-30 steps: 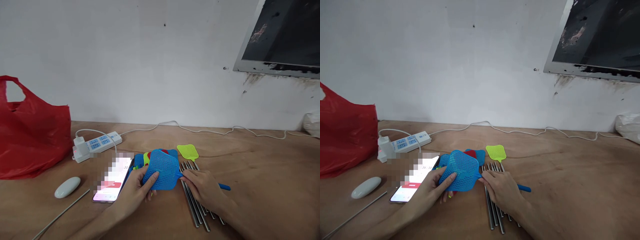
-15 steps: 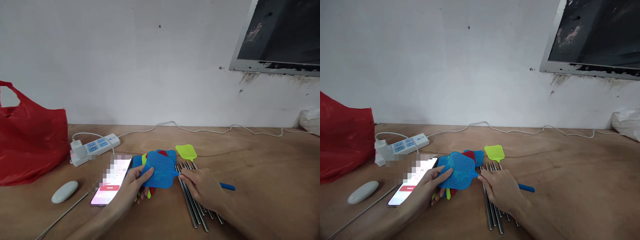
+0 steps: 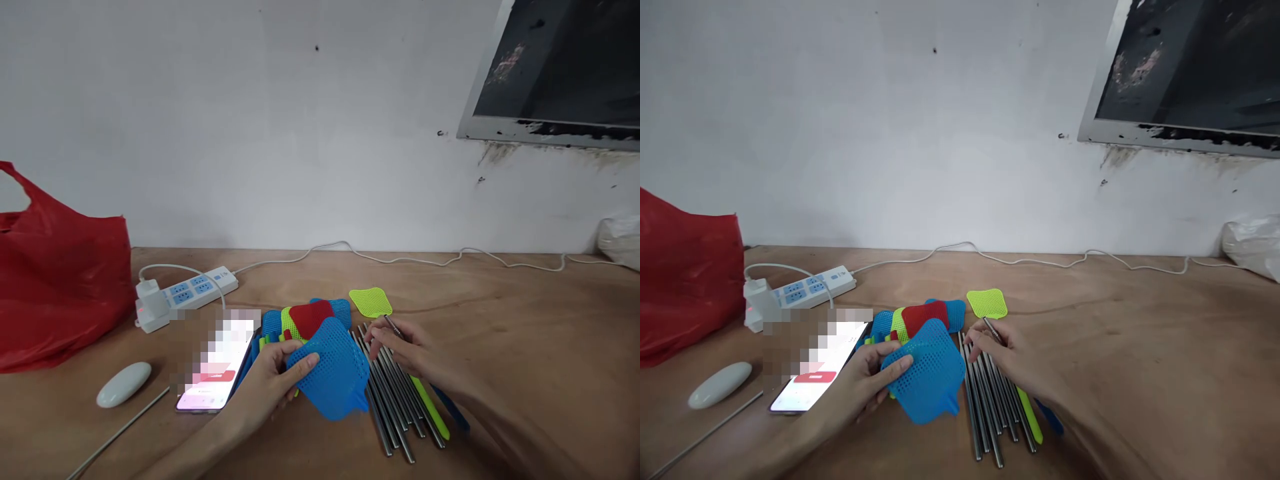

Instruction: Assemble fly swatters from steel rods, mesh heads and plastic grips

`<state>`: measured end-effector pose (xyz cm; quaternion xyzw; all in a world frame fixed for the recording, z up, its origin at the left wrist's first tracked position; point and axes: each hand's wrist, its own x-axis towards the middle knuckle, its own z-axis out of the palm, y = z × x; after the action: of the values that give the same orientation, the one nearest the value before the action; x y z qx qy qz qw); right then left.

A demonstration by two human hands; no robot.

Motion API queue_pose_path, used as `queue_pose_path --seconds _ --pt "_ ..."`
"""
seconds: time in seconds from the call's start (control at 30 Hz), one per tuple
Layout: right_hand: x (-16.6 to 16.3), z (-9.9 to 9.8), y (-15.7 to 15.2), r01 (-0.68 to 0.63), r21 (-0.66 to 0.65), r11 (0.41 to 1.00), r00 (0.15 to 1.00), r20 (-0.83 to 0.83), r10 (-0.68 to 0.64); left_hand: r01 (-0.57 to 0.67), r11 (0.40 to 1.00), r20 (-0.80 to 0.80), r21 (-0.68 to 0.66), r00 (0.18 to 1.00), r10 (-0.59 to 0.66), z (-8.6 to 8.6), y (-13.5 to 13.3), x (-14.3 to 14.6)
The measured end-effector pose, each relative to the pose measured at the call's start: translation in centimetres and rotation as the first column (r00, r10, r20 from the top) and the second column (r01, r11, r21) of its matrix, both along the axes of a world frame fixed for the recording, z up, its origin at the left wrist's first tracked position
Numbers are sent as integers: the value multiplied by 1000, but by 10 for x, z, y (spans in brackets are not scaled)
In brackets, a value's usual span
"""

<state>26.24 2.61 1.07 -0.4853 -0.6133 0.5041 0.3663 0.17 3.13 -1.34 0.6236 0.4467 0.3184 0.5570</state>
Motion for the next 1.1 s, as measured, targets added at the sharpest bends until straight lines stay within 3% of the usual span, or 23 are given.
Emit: queue_pose_path --seconds 0.1,0.23,0.4,0.6,0.77,0.93,1.1 --pt "2 12 -5 -153 -253 955 987 -89 134 -3 1000 -31 -26 1000 2 -2 -1 0" --pt "7 13 -5 -279 -372 885 955 -202 216 -35 998 33 -57 999 37 -1 0 -1" --pt "8 10 -1 -219 -365 905 939 -330 94 -130 991 226 -14 965 129 2 2 -2" --pt "0 9 -3 -176 -370 912 926 -376 26 -17 997 215 -79 976 33 1 1 -4" --pt "-2 10 -4 -150 -416 897 901 -431 -49 -113 994 148 -12 982 114 2 5 -8" --pt "4 10 4 -254 -447 857 809 -585 -65 -156 987 141 -26 977 158 4 10 -10" --pt "7 -2 12 -295 -348 890 685 -726 -57 -138 986 211 -95 965 155 2 10 -7"
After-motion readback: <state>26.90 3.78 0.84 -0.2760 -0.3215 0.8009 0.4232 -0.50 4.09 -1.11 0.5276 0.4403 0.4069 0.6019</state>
